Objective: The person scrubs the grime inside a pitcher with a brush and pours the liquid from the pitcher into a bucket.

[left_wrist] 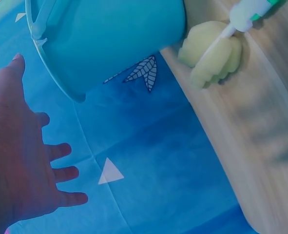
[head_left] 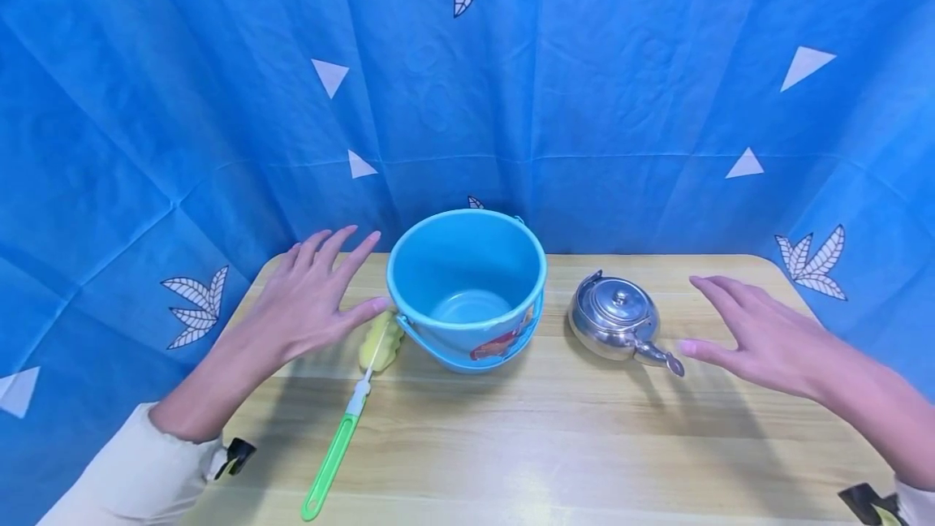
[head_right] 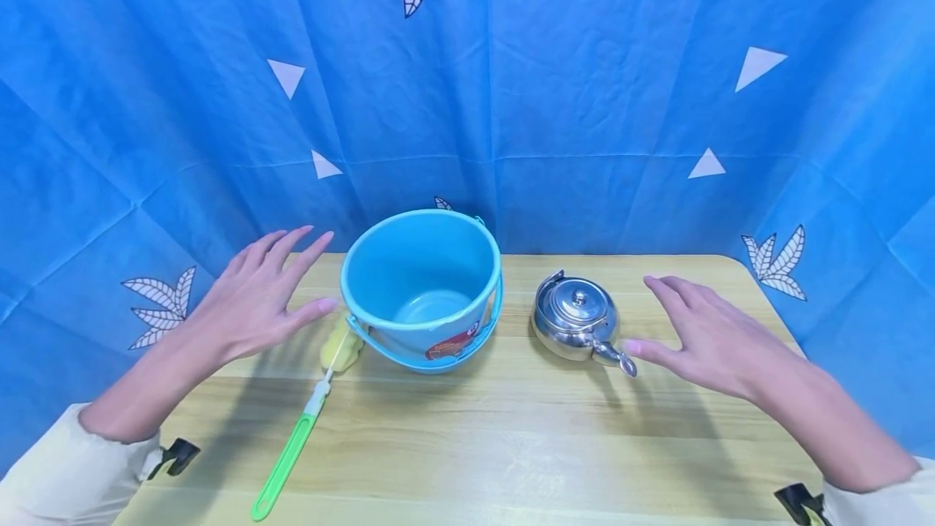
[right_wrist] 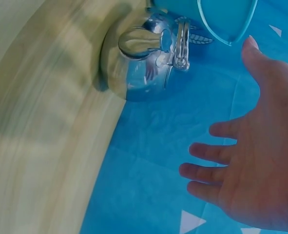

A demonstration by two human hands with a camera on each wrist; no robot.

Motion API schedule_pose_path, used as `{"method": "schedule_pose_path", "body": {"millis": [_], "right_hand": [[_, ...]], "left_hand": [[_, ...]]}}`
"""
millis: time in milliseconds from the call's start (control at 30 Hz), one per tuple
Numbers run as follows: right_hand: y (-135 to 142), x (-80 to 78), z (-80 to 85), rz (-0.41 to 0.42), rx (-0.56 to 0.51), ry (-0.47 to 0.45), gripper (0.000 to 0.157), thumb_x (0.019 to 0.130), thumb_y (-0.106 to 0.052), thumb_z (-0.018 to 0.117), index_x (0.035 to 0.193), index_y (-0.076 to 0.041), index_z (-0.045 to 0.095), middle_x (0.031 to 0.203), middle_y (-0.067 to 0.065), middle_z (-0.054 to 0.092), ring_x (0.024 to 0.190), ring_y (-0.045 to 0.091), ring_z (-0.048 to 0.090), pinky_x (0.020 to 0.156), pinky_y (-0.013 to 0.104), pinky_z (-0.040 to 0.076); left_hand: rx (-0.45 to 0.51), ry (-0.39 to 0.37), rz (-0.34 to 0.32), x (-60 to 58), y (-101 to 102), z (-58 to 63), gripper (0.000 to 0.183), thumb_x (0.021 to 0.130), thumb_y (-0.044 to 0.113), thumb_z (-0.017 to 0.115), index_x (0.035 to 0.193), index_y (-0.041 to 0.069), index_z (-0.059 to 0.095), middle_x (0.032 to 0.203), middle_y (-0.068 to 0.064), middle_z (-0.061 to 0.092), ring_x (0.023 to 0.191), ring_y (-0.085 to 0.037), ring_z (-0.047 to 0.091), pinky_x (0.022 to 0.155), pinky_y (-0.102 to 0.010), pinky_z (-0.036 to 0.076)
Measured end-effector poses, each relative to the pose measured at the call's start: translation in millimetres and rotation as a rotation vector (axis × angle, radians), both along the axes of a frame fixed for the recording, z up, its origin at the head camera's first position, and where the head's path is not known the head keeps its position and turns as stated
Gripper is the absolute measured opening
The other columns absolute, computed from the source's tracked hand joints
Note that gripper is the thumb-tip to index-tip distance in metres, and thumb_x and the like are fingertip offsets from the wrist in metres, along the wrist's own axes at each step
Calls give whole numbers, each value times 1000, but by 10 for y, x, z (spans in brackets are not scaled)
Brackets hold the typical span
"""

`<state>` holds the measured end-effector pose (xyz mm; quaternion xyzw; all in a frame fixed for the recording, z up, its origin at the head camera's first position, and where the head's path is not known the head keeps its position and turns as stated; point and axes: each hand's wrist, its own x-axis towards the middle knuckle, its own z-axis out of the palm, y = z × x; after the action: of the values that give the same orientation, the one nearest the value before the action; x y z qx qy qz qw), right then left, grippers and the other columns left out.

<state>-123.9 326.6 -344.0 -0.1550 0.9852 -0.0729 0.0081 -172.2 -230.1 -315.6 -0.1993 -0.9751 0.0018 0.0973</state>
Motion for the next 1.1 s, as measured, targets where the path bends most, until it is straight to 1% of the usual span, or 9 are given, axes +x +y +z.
{"method": "schedule_pose_path", "body": {"millis": [400,633,767,933,1100], "right_hand": [[-81,-20,-26,9,-9,24,93,94,-65,63,155,2,39,153,32,45,136,55,45,105,74,40],[-116,-25,-54,0,-21,16,90,94,-66,61,149,4,46,149,31,51,134,54,48,105,73,42],[-135,-22,-71,-4,-25,12,88,95,-67,61,146,4,49,144,29,55,131,51,51,103,70,44],[-159,-24,-99,-2,-34,19,84,95,-65,62,142,4,52,137,28,61,125,48,57,100,67,48],[-186,-36,-129,9,-45,13,80,95,-61,63,138,6,55,128,27,65,119,48,62,96,65,51]], "left_hand": [[15,18,-17,-1,105,27,92,94,77,46,167,30,15,171,-13,27,154,-44,28,120,-70,29],[31,-6,-21,-4,203,51,93,94,77,44,167,29,14,170,-15,28,155,-43,28,120,-70,28],[40,-17,-18,-6,257,64,95,94,78,43,168,26,13,170,-16,29,154,-42,29,121,-70,29],[50,-8,-18,-11,318,87,97,94,80,42,167,20,19,169,-15,32,153,-40,32,120,-68,31],[55,-10,-17,-16,379,121,99,93,82,40,165,17,25,168,-13,34,151,-39,34,119,-67,33]]}}
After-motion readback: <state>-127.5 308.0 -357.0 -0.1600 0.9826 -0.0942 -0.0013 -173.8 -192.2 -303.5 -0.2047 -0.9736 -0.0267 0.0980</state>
